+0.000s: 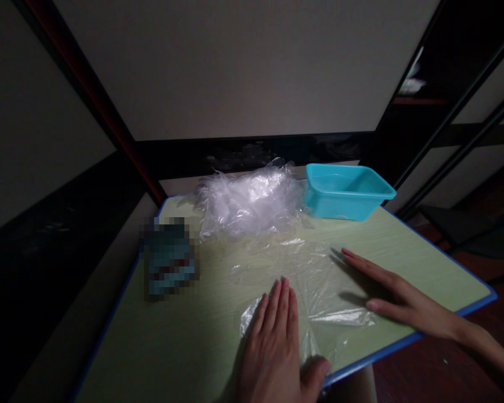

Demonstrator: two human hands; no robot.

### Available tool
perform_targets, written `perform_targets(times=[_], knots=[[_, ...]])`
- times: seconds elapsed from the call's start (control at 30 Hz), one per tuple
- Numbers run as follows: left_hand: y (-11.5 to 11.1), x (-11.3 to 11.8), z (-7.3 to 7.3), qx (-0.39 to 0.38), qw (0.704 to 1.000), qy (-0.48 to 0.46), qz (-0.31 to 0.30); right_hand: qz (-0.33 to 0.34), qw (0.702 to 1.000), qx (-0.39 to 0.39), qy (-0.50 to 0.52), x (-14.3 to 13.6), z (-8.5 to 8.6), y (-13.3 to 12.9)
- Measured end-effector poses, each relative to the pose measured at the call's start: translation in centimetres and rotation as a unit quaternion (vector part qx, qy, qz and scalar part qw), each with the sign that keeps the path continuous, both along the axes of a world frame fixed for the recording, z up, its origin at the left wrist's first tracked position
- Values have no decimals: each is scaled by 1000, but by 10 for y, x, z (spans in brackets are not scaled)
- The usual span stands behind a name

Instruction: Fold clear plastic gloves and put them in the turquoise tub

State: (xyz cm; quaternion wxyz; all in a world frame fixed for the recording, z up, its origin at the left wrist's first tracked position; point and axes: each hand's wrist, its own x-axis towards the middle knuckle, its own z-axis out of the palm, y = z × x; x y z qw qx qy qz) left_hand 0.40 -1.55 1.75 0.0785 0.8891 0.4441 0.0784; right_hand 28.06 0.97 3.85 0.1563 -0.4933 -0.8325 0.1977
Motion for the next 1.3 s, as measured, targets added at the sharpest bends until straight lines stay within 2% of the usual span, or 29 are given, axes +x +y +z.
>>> perform_targets(times=[0.07,0.17,0.37,0.63,0.9,1.03,1.13,1.3], knots=[[0,0,1,-15,1000,0,-2,-18,999,-24,25,6,3,-3],[1,0,3,-32,999,0,-4,-16,1000,-25,1,12,5,-12],[0,0,5,-31,999,-11,-1,21,996,80,-32,11,7,-35],[-2,-1,7,-1,999,-41,4,81,976,192,-67,13,12,-42],[-2,-1,9,55,996,-65,-13,86,967,206,-122,12,8,-43],[1,7,15,48,997,-55,-17,96,962,229,-116,11,5,-43],[5,15,20,33,999,-38,-17,71,972,204,-89,10,2,-48],[11,21,20,24,999,-27,-3,-48,993,104,34,5,1,-57]])
